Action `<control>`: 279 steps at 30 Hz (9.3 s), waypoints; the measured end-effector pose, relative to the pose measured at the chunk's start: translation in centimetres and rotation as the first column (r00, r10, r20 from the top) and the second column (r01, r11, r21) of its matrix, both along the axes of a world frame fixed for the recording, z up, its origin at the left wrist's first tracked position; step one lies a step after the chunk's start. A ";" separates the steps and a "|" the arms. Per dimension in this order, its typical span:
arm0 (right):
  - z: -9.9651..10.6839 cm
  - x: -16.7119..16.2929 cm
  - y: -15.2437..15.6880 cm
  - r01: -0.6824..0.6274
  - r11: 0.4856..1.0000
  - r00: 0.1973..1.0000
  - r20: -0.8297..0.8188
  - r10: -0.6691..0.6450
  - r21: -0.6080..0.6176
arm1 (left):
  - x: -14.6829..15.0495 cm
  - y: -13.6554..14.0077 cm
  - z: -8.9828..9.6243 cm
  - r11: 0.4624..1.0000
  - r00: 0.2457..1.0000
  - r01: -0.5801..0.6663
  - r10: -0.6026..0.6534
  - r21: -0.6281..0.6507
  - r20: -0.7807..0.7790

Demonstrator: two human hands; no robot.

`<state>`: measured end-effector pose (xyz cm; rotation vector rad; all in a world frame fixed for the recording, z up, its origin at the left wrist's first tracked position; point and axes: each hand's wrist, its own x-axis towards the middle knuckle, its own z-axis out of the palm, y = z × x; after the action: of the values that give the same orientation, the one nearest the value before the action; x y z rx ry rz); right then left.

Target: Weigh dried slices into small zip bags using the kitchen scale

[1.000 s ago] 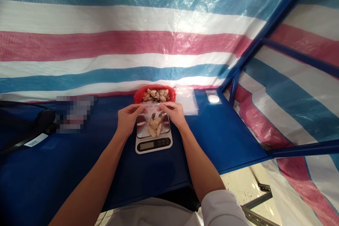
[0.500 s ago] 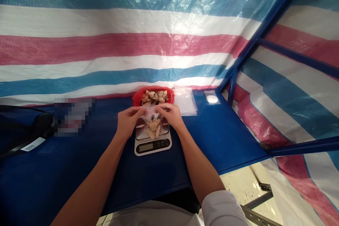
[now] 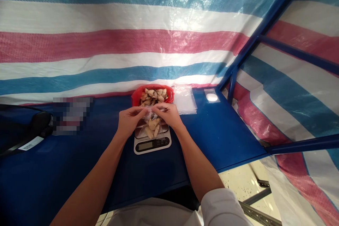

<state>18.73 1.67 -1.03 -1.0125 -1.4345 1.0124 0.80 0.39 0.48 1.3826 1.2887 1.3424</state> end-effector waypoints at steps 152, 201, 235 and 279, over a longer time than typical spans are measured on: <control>-4.3 7.3 -2.4 0.042 0.945 0.347 0.882 -0.319 0.325 | -7.8 -0.5 -4.9 0.940 0.296 0.181 0.228 0.289 -0.927; -3.2 7.5 0.1 0.282 0.867 0.469 0.729 -0.498 0.410 | -7.5 -0.5 -5.0 0.952 0.441 0.146 0.182 0.271 -0.879; 3.5 -0.5 -2.4 -0.043 0.998 0.899 -0.439 0.016 -0.052 | -0.3 0.5 3.7 0.902 0.922 0.367 -0.321 -0.225 0.216; 1.6 -0.8 3.8 -0.130 0.984 0.976 -0.192 0.105 -0.121 | -4.3 4.3 3.3 0.941 0.935 0.293 -0.244 -0.170 0.258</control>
<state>17.94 5.48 0.60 -0.9097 -1.2987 1.2692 -3.54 4.68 3.83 1.1705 1.0080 1.1110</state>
